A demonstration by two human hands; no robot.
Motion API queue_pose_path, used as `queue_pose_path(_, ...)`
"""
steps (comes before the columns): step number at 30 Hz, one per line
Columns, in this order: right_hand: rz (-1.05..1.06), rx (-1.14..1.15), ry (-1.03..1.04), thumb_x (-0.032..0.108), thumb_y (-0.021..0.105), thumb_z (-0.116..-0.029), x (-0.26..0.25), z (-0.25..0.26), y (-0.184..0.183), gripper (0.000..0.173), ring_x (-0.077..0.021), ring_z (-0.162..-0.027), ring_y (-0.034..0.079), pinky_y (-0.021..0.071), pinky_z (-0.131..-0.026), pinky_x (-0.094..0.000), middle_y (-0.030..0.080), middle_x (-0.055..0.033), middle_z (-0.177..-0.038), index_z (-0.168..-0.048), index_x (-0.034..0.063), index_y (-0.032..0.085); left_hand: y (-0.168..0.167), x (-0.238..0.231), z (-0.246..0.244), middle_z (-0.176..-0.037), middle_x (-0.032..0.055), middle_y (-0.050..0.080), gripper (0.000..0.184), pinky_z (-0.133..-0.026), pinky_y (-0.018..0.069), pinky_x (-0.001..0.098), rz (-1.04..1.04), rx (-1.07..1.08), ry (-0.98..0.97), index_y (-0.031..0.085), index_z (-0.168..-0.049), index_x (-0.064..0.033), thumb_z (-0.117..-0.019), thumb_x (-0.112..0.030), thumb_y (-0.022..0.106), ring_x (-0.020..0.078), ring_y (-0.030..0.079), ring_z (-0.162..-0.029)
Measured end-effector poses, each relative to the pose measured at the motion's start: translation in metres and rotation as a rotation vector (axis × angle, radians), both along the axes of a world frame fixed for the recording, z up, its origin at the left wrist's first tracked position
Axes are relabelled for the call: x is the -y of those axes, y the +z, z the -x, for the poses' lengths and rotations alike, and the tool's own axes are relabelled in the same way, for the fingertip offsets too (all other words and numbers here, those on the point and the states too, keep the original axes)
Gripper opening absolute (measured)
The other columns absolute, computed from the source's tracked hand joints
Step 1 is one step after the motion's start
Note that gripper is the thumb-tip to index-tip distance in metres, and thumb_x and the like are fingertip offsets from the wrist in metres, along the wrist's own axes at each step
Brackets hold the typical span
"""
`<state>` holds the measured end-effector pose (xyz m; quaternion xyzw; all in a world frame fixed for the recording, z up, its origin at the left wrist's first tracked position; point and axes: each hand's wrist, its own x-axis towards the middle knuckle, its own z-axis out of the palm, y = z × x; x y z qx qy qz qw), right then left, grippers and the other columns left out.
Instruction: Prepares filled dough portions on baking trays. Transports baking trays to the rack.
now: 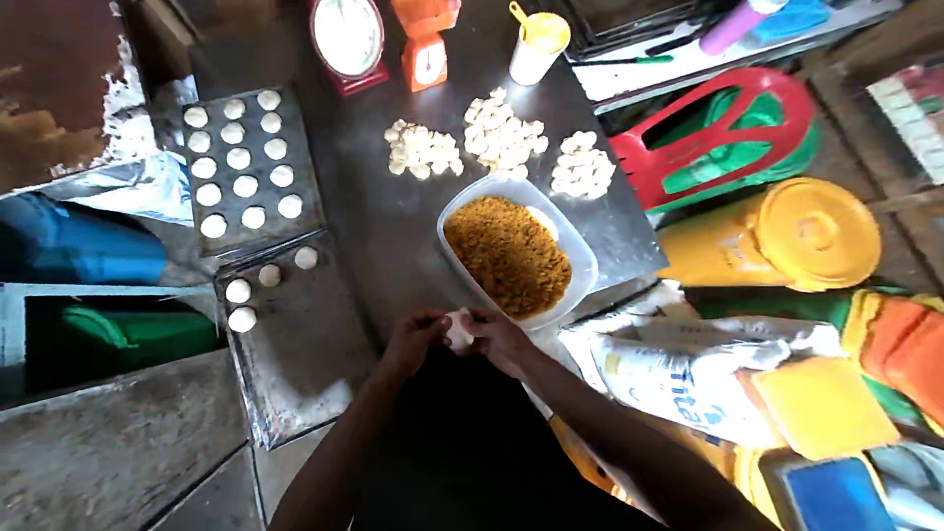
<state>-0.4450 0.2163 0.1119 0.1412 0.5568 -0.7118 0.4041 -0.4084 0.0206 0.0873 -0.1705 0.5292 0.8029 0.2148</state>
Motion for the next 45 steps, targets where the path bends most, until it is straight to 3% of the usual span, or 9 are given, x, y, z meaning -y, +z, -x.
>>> queue_pose_path(3,-0.098,-0.078,0.052,0.009,0.056,-0.1019,-0.026,0.058,0.001,0.018,-0.0199,-0.086,0.071,0.0632,-0.078,-0.0409,0.070,-0.0083,-0.099,-0.116,-0.0010,0.063,-0.012,-0.008,0.021,-0.109,0.0115,0.072,0.023,-0.081,0.0624,0.0379,0.119,-0.076,0.016,0.067,-0.120,0.0031,-0.1010,-0.010,0.063,0.0198,0.071,-0.091)
queue_pose_path(6,-0.687,-0.663,0.326,0.029,0.069,-0.0998,-0.054,0.133,-0.041,0.028,-0.0231,-0.093,0.072,0.0599,-0.087,-0.0461,0.074,-0.0109,-0.104,-0.112,0.0050,0.074,-0.026,0.002,0.039,-0.133,0.0126,0.064,0.037,-0.089,0.0623,0.0425,0.327,-0.070,0.024,0.056,-0.140,-0.0032,-0.1059,-0.017,0.056,0.0243,0.070,-0.109)
queue_pose_path(9,-0.898,-0.977,0.689,0.028,0.077,-0.0935,-0.053,0.165,-0.082,0.039,-0.0397,-0.106,0.067,0.0536,-0.093,-0.0636,0.068,-0.0193,-0.119,-0.125,0.0065,0.070,-0.035,0.018,0.045,-0.132,0.0098,0.067,0.038,-0.092,0.0615,0.0419,0.476,-0.067,0.051,0.058,-0.142,-0.0071,-0.1060,-0.020,0.056,0.0228,0.070,-0.111)
queue_pose_path(13,-0.894,-1.258,0.975,0.012,0.065,-0.0980,-0.035,0.155,-0.115,0.031,-0.0387,-0.115,0.065,0.0559,-0.094,-0.0551,0.066,-0.0184,-0.124,-0.129,0.0073,0.066,-0.034,0.026,0.045,-0.127,0.0102,0.070,0.036,-0.091,0.0616,0.0414,0.534,-0.024,0.104,0.060,-0.138,-0.0046,-0.1062,-0.020,0.055,0.0226,0.071,-0.108)
queue_pose_path(29,-1.017,-0.977,0.782,0.010,0.062,-0.0983,-0.052,0.158,-0.083,0.029,-0.0400,-0.115,0.065,0.0541,-0.095,-0.0594,0.066,-0.0201,-0.124,-0.127,0.0083,0.069,-0.012,0.018,0.057,-0.119,0.0123,0.072,0.034,-0.094,0.0596,0.0405,0.469,-0.139,0.091,0.064,-0.130,0.0001,-0.1055,-0.021,0.057,0.0222,0.071,-0.107)
queue_pose_path(34,-0.697,-0.682,0.419,0.021,0.077,-0.0928,-0.069,0.167,-0.031,0.020,-0.0258,-0.088,0.071,0.0586,-0.084,-0.0536,0.074,-0.0123,-0.098,-0.107,0.0078,0.075,0.017,-0.015,0.103,-0.127,0.0114,0.068,0.035,-0.095,0.0588,0.0397,0.554,-0.283,0.032,0.061,-0.135,-0.0042,-0.1050,-0.020,0.058,0.0195,0.069,-0.110)
queue_pose_path(38,-0.325,-0.550,0.232,0.007,0.078,-0.0883,-0.079,0.158,-0.003,0.017,-0.0190,-0.088,0.070,0.0607,-0.081,-0.0413,0.074,-0.0079,-0.099,-0.105,0.0071,0.076,0.021,-0.065,0.147,-0.160,0.0088,0.042,0.060,-0.116,0.0431,0.0466,0.420,-0.358,-0.094,0.033,-0.160,-0.0133,-0.1082,-0.040,0.046,0.0215,0.046,-0.143)
queue_pose_path(42,-0.167,-0.396,0.133,0.004,0.075,-0.0890,-0.088,0.162,-0.003,0.022,-0.0188,-0.089,0.068,0.0598,-0.081,-0.0394,0.072,-0.0093,-0.102,-0.111,0.0047,0.074,-0.001,-0.097,0.170,-0.133,0.0085,0.065,0.069,-0.099,0.0536,0.0487,0.088,-0.111,-0.147,0.060,-0.140,-0.0140,-0.1049,-0.065,0.029,0.0225,0.063,-0.118)
queue_pose_path(45,-0.195,-0.395,0.095,0.008,0.074,-0.0927,-0.099,0.167,-0.010,0.023,-0.0205,-0.090,0.070,0.0620,-0.081,-0.0412,0.073,-0.0099,-0.105,-0.115,0.0045,0.072,-0.002,-0.099,0.168,-0.129,0.0104,0.066,0.056,-0.097,0.0554,0.0477,0.126,-0.081,-0.115,0.060,-0.138,-0.0114,-0.1088,-0.053,0.035,0.0230,0.065,-0.113)
